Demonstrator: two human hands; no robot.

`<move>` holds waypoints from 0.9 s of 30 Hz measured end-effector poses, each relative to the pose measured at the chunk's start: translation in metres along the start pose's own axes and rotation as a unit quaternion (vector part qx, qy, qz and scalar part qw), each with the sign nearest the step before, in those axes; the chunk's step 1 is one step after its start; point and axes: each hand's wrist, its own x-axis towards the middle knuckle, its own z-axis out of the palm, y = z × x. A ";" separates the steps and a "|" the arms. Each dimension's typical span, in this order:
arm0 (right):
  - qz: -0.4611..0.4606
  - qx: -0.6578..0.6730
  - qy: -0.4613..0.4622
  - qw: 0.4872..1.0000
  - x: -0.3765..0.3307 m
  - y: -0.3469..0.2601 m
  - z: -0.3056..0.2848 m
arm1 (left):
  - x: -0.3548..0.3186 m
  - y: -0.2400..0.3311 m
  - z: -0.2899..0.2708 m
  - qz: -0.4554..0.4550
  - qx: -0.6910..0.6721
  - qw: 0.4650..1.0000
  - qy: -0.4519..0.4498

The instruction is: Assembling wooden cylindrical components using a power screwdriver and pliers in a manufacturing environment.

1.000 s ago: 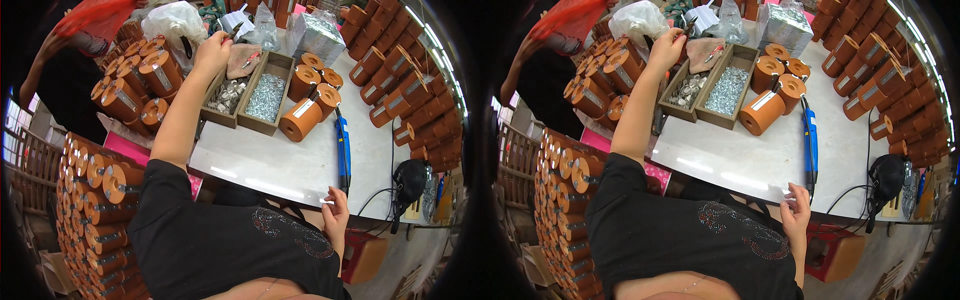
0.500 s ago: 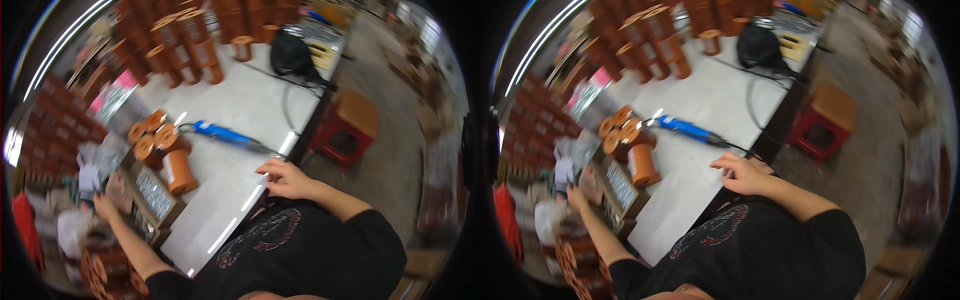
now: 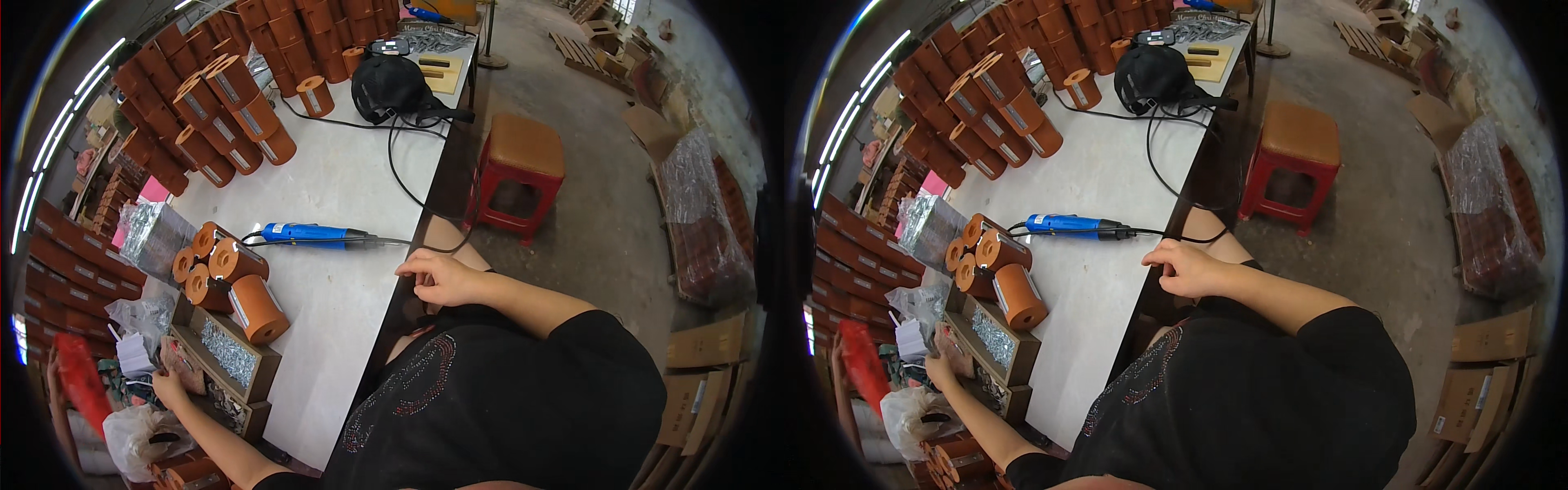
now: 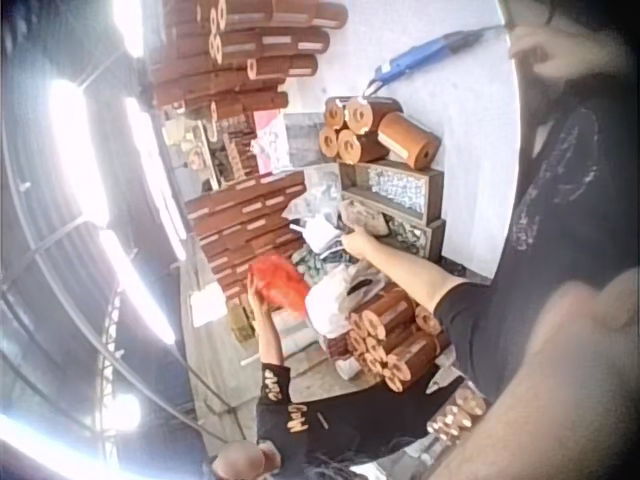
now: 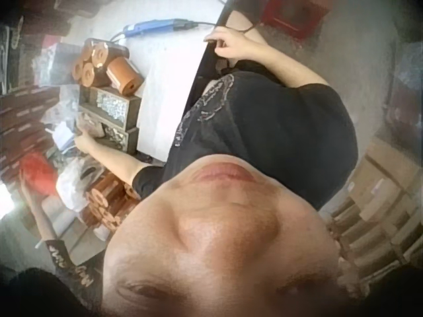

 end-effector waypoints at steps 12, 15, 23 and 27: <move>0.040 -0.019 0.035 0.998 -0.010 0.055 -0.058 | -0.050 0.168 -0.095 0.273 -0.266 0.924 0.011; 0.034 0.002 0.029 0.999 -0.006 0.079 -0.074 | -0.092 0.239 -0.122 0.308 -0.287 0.907 -0.005; 0.057 0.123 0.110 0.985 -0.008 0.140 -0.114 | -0.155 0.401 -0.112 0.407 -0.236 0.865 -0.173; 0.104 0.152 0.130 0.974 -0.017 0.165 -0.142 | -0.174 0.476 -0.067 0.455 -0.229 0.826 -0.240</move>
